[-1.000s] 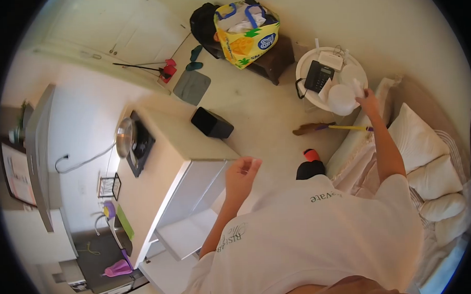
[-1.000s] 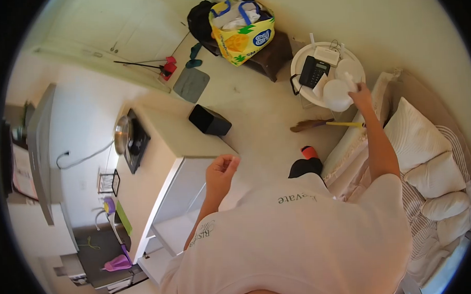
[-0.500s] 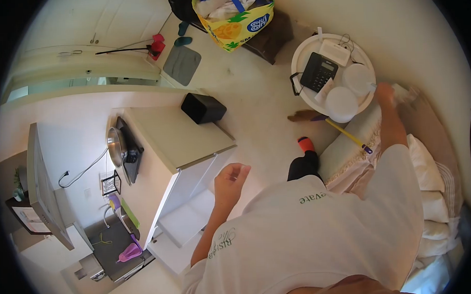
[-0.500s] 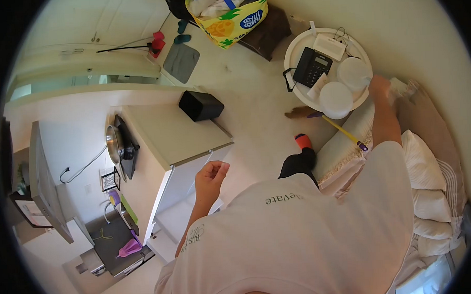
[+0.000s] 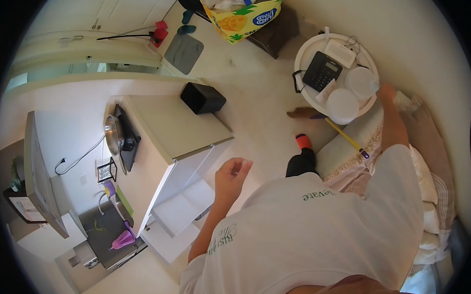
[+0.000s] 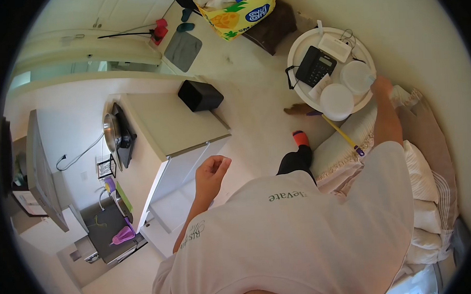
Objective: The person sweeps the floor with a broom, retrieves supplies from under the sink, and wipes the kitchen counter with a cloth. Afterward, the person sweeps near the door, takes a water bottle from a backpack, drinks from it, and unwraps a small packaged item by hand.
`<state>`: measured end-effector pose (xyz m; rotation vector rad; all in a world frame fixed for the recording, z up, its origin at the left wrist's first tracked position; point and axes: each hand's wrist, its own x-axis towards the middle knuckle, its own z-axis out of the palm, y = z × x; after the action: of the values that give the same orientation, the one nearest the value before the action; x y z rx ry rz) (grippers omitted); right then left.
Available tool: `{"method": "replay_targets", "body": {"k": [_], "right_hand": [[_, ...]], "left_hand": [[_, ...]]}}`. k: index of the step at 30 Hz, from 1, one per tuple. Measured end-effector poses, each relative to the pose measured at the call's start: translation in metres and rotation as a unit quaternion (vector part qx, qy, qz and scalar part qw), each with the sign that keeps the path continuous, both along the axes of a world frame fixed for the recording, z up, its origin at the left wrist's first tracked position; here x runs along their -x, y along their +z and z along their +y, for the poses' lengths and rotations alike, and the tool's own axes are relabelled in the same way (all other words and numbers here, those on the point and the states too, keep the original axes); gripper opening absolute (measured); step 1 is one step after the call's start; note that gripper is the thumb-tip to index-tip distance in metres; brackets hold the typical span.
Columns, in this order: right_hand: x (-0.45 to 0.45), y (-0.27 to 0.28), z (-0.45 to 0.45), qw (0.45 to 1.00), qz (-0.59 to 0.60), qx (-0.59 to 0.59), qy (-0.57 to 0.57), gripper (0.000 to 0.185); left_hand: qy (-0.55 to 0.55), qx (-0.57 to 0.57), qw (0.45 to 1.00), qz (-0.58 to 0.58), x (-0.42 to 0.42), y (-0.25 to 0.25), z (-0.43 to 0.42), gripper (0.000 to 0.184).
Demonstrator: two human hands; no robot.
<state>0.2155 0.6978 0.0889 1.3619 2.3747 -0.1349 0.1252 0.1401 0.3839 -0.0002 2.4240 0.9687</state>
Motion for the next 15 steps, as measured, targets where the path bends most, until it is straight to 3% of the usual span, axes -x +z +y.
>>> {"method": "replay_targets", "body": {"k": [3, 5, 7, 8, 9, 11, 13, 15], "right_hand": [[-0.009, -0.020, 0.007, 0.995, 0.097, 0.024, -0.014, 0.045], [-0.016, -0.060, 0.008, 0.959, 0.269, 0.075, -0.043, 0.062], [-0.006, -0.078, -0.022, 0.793, 0.528, 0.275, -0.133, 0.059], [0.007, -0.031, -0.066, 0.719, 0.526, 0.406, -0.205, 0.057], [0.026, -0.010, -0.100, 0.708, 0.492, 0.452, -0.229, 0.052], [0.054, 0.020, -0.178, 0.611, 0.509, 0.590, -0.139, 0.051], [0.080, 0.064, -0.278, 0.559, 0.461, 0.687, -0.054, 0.052], [0.092, 0.125, -0.367, 0.549, 0.368, 0.747, 0.075, 0.052]], "left_hand": [[-0.008, -0.039, 0.999, 0.008, -0.001, -0.011, -0.007, 0.029], [-0.011, -0.062, 0.997, 0.033, -0.003, -0.009, -0.012, 0.030], [-0.014, -0.087, 0.994, 0.066, -0.003, -0.002, -0.014, 0.031], [-0.009, -0.110, 0.991, 0.082, -0.004, 0.001, -0.018, 0.031], [0.004, -0.130, 0.989, 0.077, -0.005, 0.004, -0.022, 0.029], [0.021, -0.161, 0.981, 0.101, -0.010, 0.001, -0.034, 0.028], [0.040, -0.173, 0.975, 0.135, -0.018, 0.002, -0.051, 0.028], [0.067, -0.184, 0.971, 0.136, -0.027, 0.011, -0.068, 0.027]]}}
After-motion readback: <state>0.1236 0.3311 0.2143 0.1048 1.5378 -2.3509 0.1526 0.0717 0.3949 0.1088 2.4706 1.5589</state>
